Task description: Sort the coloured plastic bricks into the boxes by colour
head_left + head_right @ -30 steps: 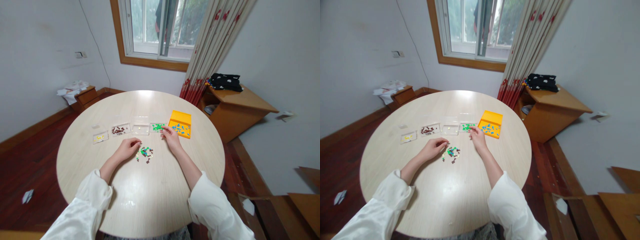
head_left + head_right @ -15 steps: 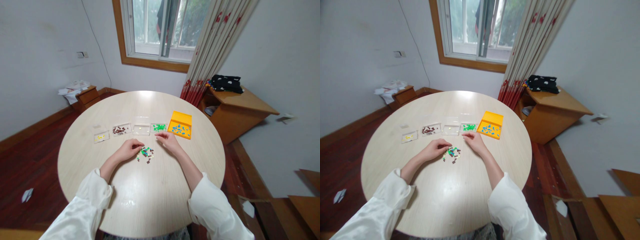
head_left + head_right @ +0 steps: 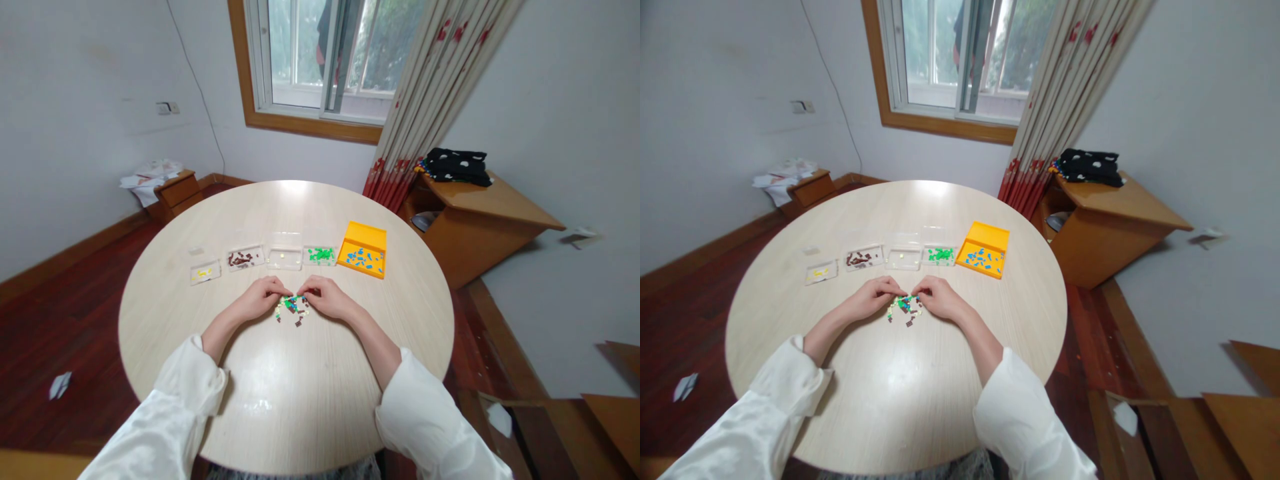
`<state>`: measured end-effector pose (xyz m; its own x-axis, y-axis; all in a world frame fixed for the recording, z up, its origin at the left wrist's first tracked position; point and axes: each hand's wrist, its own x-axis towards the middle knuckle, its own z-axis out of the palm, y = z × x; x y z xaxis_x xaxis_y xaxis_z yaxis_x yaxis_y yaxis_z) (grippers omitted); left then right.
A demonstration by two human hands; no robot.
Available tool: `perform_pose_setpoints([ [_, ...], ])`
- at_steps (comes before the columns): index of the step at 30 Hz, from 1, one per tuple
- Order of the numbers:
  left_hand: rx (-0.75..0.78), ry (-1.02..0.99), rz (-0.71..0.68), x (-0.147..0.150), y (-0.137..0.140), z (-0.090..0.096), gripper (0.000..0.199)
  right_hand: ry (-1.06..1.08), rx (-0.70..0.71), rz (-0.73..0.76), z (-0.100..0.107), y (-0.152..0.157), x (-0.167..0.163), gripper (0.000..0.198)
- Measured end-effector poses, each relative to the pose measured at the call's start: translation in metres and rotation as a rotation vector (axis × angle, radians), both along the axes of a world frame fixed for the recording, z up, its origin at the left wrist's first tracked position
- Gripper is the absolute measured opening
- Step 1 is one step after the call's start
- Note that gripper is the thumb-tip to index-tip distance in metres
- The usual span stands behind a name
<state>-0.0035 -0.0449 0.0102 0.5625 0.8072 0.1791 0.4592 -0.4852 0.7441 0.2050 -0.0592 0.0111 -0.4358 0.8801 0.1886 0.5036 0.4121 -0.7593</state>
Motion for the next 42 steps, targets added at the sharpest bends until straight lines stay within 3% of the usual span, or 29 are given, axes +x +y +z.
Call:
perform_pose_setpoints([
  [13,0.064,-0.013,0.151,0.001,0.002,-0.005,0.026,0.016,0.011,-0.091,-0.005,0.004,0.003,0.022],
  [20,0.107,-0.047,0.1,0.002,0.004,-0.012,0.025,0.035,0.03,-0.063,-0.004,0.004,0.003,0.021],
  [26,0.084,-0.002,0.137,0.003,0.002,-0.011,0.021,-0.003,0.059,-0.082,-0.001,0.002,0.001,0.015],
  [32,0.094,-0.031,0.161,0.004,0.002,-0.008,0.015,0.122,-0.004,-0.213,-0.004,0.006,0.001,0.012],
  [37,-0.065,-0.164,0.29,0.005,0.003,-0.006,0.018,0.446,-0.16,-0.268,-0.008,0.011,0.0,0.01],
  [42,-0.295,-0.411,0.308,0.005,0.003,0.002,0.015,0.661,-0.242,-0.294,-0.007,0.014,-0.001,0.021],
])
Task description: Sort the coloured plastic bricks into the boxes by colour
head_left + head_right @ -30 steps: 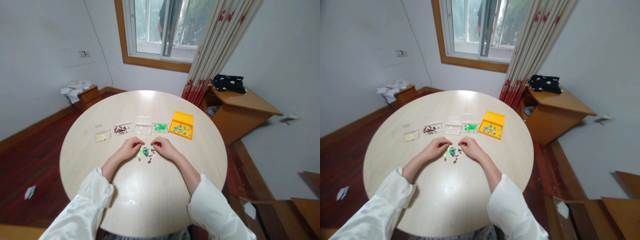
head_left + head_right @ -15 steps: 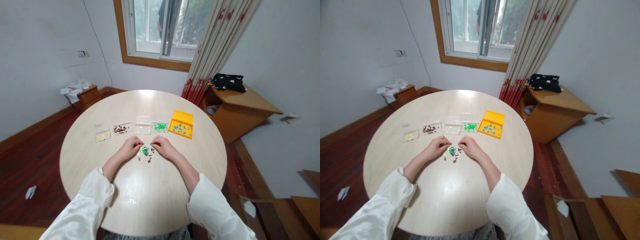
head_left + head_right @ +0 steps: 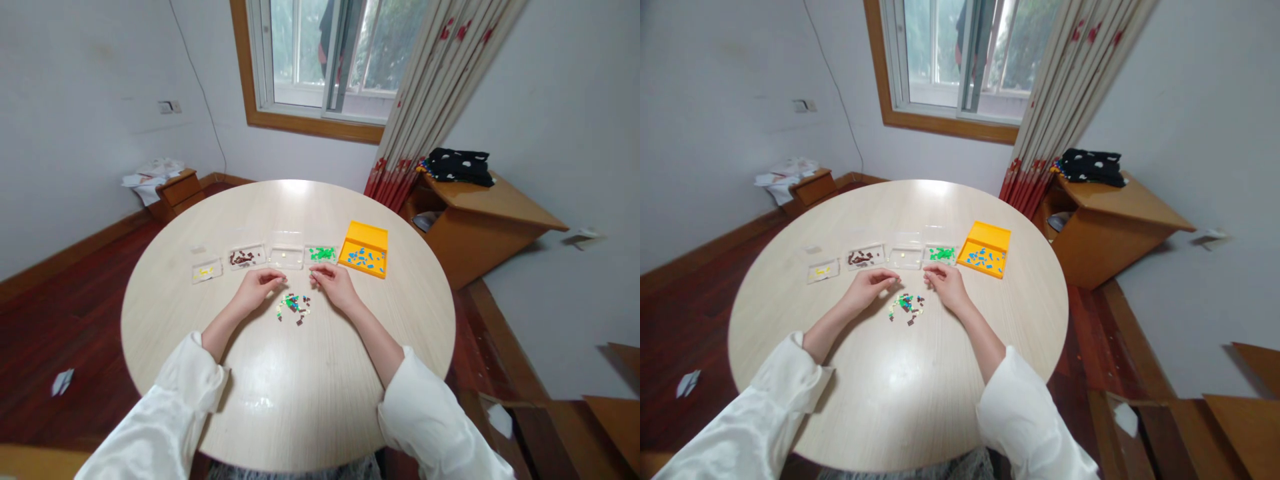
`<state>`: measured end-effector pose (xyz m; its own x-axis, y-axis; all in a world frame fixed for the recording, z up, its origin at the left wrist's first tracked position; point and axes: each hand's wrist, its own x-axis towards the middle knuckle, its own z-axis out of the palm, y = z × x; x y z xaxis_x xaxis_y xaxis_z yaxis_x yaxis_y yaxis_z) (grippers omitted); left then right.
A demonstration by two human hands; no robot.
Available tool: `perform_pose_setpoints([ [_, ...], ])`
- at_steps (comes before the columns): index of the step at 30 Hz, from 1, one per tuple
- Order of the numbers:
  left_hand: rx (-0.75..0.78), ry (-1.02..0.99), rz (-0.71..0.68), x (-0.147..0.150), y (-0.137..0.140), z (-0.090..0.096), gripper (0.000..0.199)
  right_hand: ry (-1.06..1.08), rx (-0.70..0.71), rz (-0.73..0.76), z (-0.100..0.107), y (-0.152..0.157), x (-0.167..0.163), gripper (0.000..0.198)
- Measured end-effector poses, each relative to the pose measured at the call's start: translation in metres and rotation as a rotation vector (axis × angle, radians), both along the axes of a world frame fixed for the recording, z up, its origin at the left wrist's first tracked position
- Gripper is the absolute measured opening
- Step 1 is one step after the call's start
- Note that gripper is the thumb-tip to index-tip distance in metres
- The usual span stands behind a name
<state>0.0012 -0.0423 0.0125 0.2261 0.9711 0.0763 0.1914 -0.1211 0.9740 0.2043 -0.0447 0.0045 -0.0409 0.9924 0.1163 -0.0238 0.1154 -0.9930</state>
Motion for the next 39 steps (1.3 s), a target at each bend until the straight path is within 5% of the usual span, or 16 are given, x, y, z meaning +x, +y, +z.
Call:
perform_pose_setpoints([
  [10,-0.098,-0.229,0.048,0.001,-0.002,0.007,0.024,0.151,-0.085,0.009,0.001,0.001,0.002,0.024],
  [39,-0.121,-0.281,0.095,-0.003,0.002,0.0,0.025,0.205,-0.137,0.057,0.009,-0.005,-0.002,0.03],
])
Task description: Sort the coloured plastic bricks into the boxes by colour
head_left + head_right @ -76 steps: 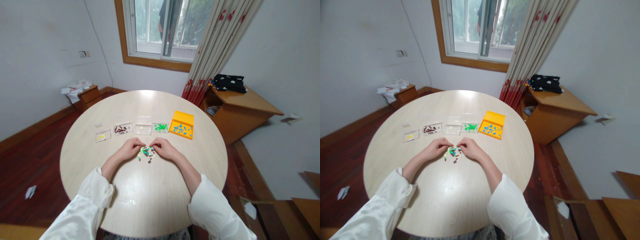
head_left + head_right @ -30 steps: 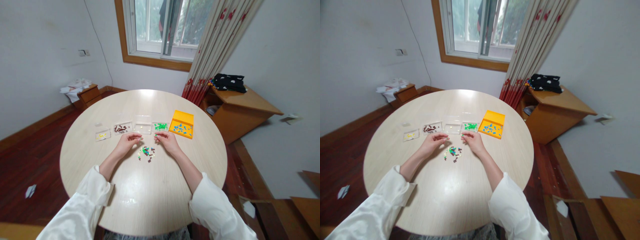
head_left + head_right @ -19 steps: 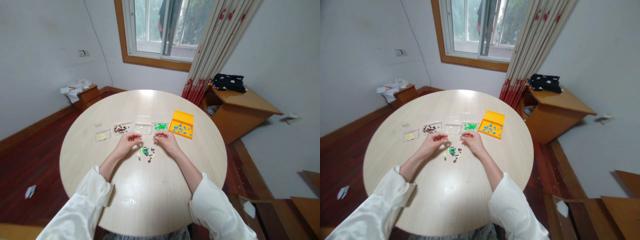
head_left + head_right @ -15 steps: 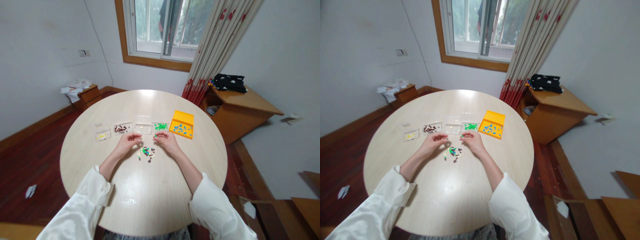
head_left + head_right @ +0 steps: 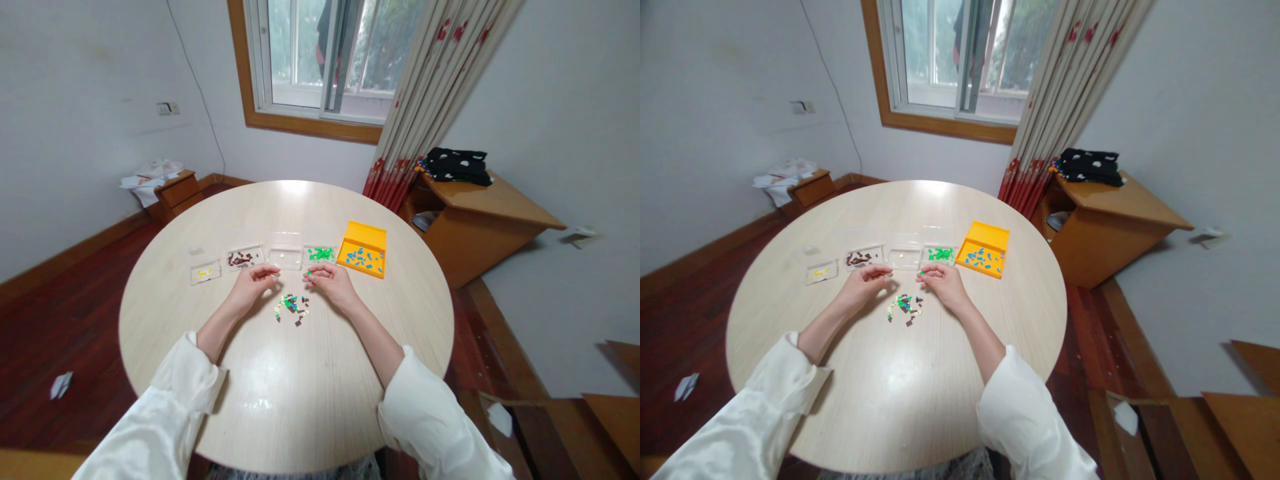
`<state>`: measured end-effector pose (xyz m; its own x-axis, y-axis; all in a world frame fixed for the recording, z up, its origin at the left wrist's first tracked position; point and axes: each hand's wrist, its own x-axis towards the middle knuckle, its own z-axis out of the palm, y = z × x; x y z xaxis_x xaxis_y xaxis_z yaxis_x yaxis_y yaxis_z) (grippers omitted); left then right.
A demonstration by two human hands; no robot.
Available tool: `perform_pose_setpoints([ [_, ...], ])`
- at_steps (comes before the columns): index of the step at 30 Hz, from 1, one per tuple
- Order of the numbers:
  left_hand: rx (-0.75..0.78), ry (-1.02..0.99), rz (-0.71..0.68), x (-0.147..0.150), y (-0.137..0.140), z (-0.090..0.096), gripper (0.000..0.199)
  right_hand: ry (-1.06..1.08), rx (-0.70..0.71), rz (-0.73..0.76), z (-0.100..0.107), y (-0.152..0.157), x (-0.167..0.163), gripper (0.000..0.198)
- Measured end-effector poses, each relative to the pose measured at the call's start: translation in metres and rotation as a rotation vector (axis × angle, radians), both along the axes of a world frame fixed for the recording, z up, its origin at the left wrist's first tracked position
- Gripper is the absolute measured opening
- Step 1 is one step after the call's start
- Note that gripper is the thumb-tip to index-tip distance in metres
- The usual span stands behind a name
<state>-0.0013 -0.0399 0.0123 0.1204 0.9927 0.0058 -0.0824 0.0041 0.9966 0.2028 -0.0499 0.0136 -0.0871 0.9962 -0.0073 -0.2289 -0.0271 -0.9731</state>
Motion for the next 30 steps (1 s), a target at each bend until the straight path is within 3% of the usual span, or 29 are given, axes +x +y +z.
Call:
perform_pose_setpoints([
  [13,0.009,0.02,0.01,0.001,-0.001,0.001,0.022,-0.051,0.01,-0.036,0.001,0.0,0.0,0.03],
  [20,-0.013,-0.003,0.008,0.001,0.0,0.0,0.021,-0.09,0.05,-0.071,0.008,-0.003,0.001,0.019],
  [30,-0.035,-0.078,0.023,0.001,0.002,-0.002,0.035,-0.104,0.04,-0.053,0.009,-0.003,0.002,0.016],
])
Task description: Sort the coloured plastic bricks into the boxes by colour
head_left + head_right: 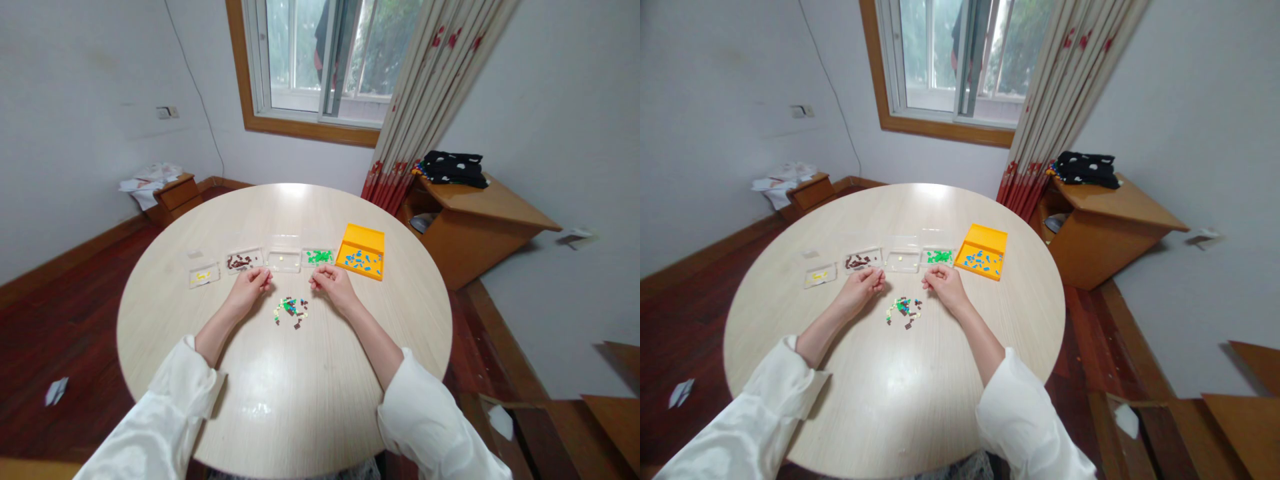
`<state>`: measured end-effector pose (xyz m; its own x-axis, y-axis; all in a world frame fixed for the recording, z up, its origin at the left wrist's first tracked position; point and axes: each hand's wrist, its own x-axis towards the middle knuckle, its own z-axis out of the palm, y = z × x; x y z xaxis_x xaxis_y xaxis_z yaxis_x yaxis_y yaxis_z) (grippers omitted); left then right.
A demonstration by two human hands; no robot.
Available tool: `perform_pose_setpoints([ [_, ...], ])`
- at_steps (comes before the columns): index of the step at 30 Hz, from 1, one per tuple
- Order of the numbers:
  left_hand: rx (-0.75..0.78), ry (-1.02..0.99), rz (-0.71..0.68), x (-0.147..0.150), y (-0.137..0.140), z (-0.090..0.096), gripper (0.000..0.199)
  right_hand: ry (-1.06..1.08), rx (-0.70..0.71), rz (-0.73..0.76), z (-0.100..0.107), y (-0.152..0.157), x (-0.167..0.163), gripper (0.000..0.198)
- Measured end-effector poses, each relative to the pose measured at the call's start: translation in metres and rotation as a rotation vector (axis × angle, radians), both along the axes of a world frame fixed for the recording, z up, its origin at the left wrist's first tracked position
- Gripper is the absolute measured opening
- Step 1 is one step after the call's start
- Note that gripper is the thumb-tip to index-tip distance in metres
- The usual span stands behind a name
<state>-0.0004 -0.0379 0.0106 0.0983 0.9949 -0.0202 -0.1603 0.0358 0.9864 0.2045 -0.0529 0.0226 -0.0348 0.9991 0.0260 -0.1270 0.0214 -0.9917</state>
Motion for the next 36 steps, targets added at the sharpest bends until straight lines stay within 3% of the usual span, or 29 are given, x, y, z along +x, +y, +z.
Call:
perform_pose_setpoints([
  [7,-0.012,-0.061,-0.027,0.0,0.0,0.003,0.043,0.005,-0.011,-0.003,-0.003,0.002,0.0,0.017],
  [14,-0.022,0.002,0.026,0.0,-0.001,0.003,0.034,-0.126,-0.056,0.131,-0.007,0.001,0.001,0.021],
  [16,-0.024,0.028,0.029,0.0,0.0,0.003,0.031,-0.136,-0.046,0.084,-0.009,0.004,0.002,0.021],
  [19,-0.031,0.043,0.036,-0.002,0.001,0.002,0.03,-0.085,0.015,-0.104,-0.01,0.01,0.007,0.023],
  [22,-0.033,0.038,0.022,-0.002,0.002,0.001,0.029,0.017,0.055,-0.22,-0.01,0.015,0.013,0.037],
  [30,-0.071,-0.026,-0.012,0.0,-0.002,0.006,0.029,0.072,0.025,-0.18,-0.014,0.016,0.016,0.051],
  [36,-0.072,-0.073,-0.02,0.001,-0.003,0.007,0.028,0.006,0.057,-0.219,-0.014,0.017,0.016,0.042],
])
